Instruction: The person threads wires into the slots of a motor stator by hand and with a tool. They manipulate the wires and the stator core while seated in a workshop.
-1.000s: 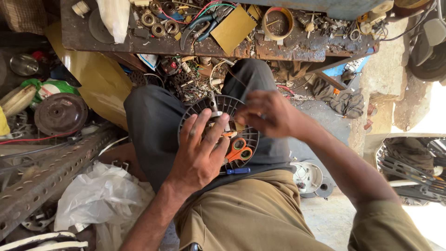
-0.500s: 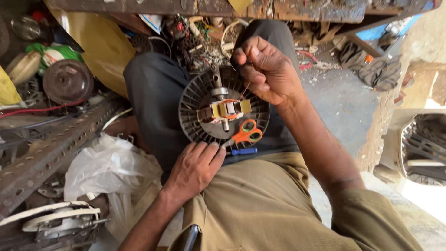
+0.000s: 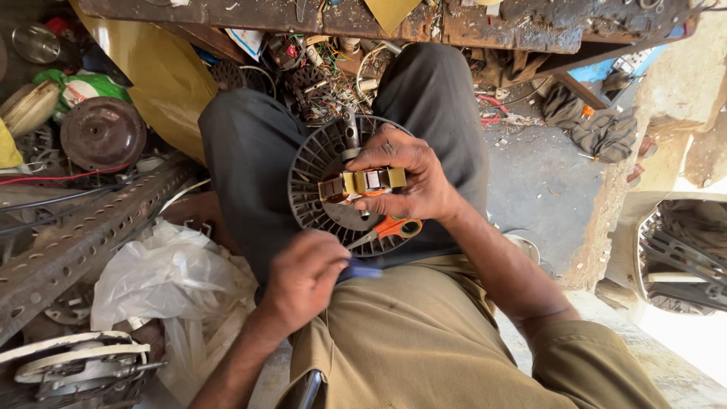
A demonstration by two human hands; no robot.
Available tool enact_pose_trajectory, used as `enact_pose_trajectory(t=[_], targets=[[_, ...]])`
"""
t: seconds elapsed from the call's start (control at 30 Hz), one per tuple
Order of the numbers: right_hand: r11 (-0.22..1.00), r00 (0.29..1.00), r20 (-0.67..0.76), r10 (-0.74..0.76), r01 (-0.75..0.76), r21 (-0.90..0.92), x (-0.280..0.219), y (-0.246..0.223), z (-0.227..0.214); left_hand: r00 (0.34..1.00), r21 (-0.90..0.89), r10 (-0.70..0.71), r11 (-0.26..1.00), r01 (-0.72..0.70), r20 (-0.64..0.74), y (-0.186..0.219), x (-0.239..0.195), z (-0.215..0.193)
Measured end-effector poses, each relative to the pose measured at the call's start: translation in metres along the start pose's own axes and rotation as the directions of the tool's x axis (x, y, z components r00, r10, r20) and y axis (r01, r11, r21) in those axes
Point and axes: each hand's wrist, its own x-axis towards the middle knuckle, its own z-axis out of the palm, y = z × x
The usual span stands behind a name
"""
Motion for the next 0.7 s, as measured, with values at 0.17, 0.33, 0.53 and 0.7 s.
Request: enact_pose_trajectory(t=[0.17,0.33,0.53,0.7], targets=[[0.989,0.992,-0.089,0.092,-0.080,0.126,-0.005,-0.003,0.009,0.950,-0.048,0.032,0.998,-0.049,-0.311,0.030,0.022,-0.020],[0.926,0.935,-0.203,0.290,-0.221,0.305,-0.001,-0.017,0.020,0.867,0.130,0.298,0.955,-0.268,-0.399,0.049,0.041,-0.014],[0.981,0.961,-0.198,0.195,-0.188,0.056,0.006,-0.018,0.027,0.886,0.182,0.352,0.934,-0.309,-0.302,0.035,0.037,-0.016],[0.991,0.974,-0.181,0.134,-0.132,0.023,0.000,-0.010,0.027,0.863,0.204,0.358,0.931,-0.302,-0.356,0.018,0.023,-0.007]])
